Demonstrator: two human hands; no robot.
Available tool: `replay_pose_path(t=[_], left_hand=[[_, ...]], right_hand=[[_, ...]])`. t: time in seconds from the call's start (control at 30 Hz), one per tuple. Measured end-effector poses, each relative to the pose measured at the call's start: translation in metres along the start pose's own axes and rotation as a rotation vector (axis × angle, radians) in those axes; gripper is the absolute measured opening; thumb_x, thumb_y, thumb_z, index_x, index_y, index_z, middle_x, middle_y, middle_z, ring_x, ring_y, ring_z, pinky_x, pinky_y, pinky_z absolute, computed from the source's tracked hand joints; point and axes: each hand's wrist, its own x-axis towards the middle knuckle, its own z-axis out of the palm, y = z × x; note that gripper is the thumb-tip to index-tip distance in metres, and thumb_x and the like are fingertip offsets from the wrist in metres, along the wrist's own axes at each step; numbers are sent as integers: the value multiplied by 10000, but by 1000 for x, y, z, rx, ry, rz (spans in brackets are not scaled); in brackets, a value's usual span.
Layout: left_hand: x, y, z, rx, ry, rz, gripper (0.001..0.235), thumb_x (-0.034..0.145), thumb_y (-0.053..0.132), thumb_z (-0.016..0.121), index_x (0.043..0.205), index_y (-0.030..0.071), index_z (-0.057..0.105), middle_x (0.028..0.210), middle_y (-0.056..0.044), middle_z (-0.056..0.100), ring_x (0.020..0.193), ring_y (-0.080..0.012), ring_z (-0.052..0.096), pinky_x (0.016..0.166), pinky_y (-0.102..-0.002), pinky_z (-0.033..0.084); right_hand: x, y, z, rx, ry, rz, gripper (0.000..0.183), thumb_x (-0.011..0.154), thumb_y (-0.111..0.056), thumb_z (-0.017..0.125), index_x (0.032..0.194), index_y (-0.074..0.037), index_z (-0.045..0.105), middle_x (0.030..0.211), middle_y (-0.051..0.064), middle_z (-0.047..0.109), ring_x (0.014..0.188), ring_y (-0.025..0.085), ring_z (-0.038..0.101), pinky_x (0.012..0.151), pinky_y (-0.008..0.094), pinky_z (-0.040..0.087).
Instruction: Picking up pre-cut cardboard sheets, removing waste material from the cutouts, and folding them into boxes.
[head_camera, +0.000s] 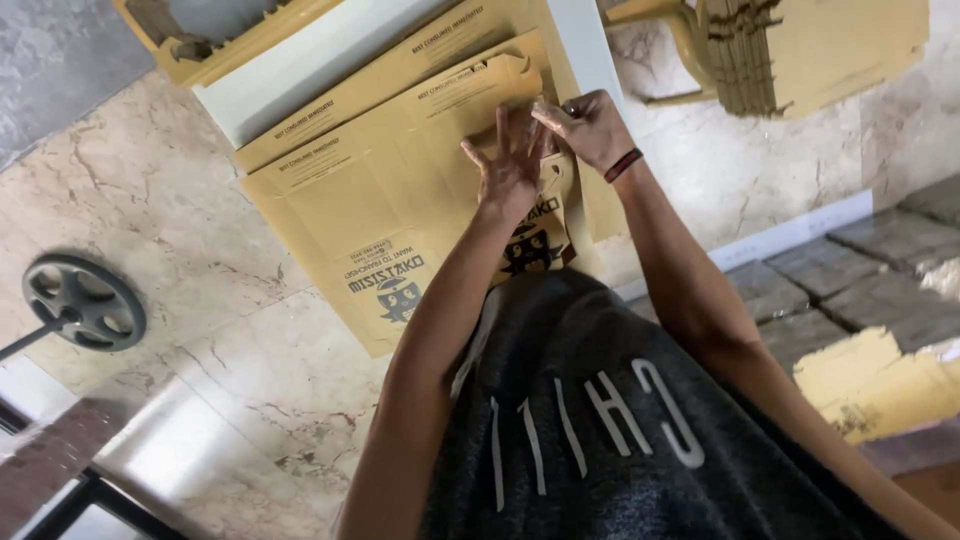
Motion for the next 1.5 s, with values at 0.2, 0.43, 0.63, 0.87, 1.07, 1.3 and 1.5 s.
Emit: replay_pose_path(t=[0.2, 0.43, 0.63, 0.87, 1.07, 1.3, 1.5], left_hand=[[-8, -1, -32, -70, -17, 2, 1055, 945, 428, 745, 1642, 331, -40, 1689, -48, -179, 1545, -427, -102, 1077, -860, 174], [64, -76, -28, -69, 704, 33, 706, 829, -50, 729, 1456, 129, 458, 1477, -167, 551, 1406, -381, 465, 1147, -715, 288], [115, -75, -64, -183, 590, 17, 739, 783, 142, 783, 1443, 200, 456, 1243, -91, 604, 1084, -257, 581, 897, -507, 514], [117, -86, -84, -354, 262, 182, 273, 810, -66, 657, 1024, 68, 553, 775, 17, 599, 610, -121, 500, 513, -270, 476], [125, -81, -72, -415, 230, 79, 171, 872, 162, 729, 778, 177, 586, 613, 73, 554, 628, -111, 578, 570, -307, 463], [146, -70, -40, -437, 436, 27, 157, 803, 59, 751, 864, 138, 629, 619, 62, 588, 550, -116, 563, 448, -278, 471], [97, -95, -90, -590, 50, 198, 250, 986, 68, 659, 792, 153, 526, 763, 38, 557, 686, -84, 564, 622, -229, 535]], right_hand=[[0, -22, -17, 148, 49, 564, 428, 877, -500, 798, 749, -150, 587, 766, 29, 587, 611, 146, 569, 686, 353, 646], [52, -47, -25, 212, -74, 703, 532, 982, -545, 655, 991, -15, 710, 840, 166, 759, 664, 233, 744, 690, 385, 666], [48, -30, -8, 37, -33, 413, 450, 1053, -412, 692, 791, -47, 722, 578, 110, 677, 438, 139, 660, 443, 166, 465], [36, -40, -17, 265, -148, 282, 395, 1051, -361, 613, 1046, 28, 683, 868, 142, 720, 691, 224, 738, 655, 325, 667], [47, -35, 4, 525, -5, 590, 421, 1132, -345, 497, 860, -59, 645, 622, 63, 605, 445, 119, 449, 410, 268, 334], [41, 4, 41, -98, 292, -138, 472, 1154, -265, 550, 723, -80, 602, 626, 112, 698, 419, 113, 670, 346, 196, 515], [47, -49, 3, 381, 32, 543, 426, 962, -403, 746, 900, 13, 672, 749, 158, 718, 545, 241, 711, 499, 358, 666]])
